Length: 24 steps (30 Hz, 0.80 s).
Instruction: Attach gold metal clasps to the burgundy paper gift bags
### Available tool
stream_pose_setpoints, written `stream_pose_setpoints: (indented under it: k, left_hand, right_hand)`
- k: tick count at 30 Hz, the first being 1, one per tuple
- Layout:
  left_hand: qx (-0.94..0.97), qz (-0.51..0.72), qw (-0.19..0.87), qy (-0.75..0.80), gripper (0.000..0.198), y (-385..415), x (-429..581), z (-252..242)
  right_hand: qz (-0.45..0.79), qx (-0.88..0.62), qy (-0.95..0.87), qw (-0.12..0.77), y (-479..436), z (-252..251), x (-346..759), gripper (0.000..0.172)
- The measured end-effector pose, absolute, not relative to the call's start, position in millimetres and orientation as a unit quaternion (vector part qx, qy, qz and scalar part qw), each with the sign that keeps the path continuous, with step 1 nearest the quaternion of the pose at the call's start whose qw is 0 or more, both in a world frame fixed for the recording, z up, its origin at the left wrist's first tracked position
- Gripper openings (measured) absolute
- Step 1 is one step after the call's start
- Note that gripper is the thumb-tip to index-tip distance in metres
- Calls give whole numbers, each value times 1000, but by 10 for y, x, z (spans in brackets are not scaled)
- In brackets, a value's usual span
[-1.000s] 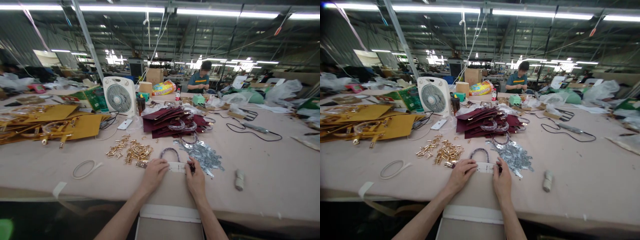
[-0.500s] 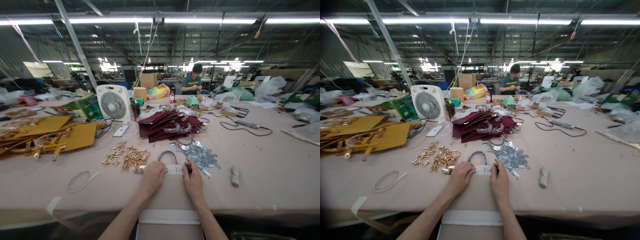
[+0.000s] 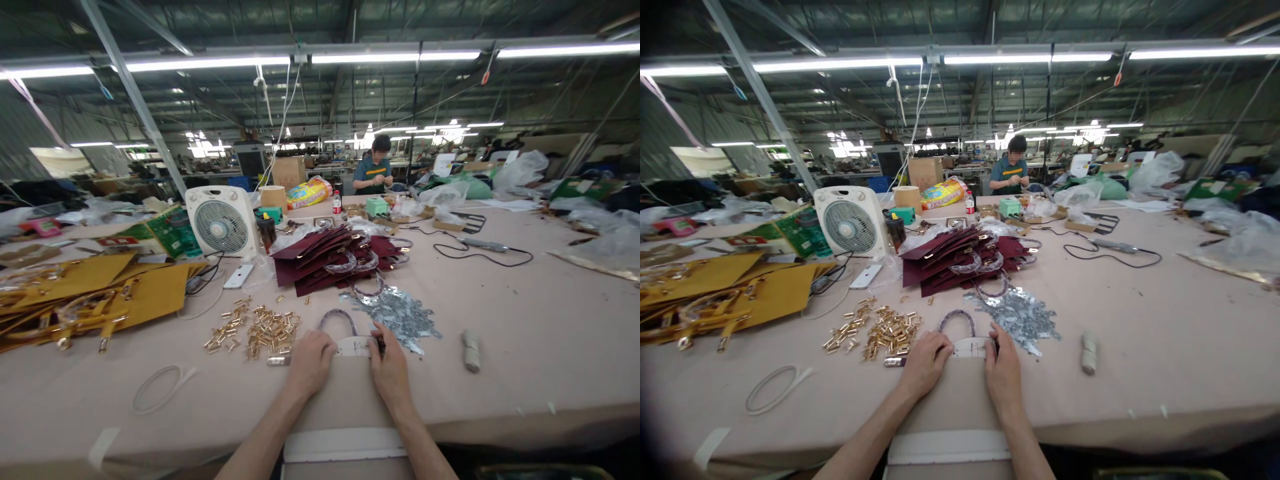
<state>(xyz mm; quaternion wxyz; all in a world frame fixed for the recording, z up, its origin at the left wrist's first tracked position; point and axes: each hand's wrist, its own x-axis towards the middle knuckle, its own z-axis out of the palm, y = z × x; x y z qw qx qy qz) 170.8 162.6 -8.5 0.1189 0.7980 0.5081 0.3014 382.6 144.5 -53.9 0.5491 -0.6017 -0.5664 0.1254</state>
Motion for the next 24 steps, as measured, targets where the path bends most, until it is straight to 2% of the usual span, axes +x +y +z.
stream_pose_setpoints:
  k: [7, 17, 24]
  left_hand:
    - [793, 293, 136, 517, 20, 1676, 1708, -88]
    - [793, 360, 159, 466, 32, 1638, 1609, -126]
    - [793, 388, 135, 449, 28, 1837, 1541, -387]
  right_hand:
    - [116, -608, -556, 555, 1444, -514, 3808, 44]
    - [133, -629, -509, 572, 1488, -510, 3830, 46]
    - [115, -628, -478, 603, 1479, -425, 3806, 43]
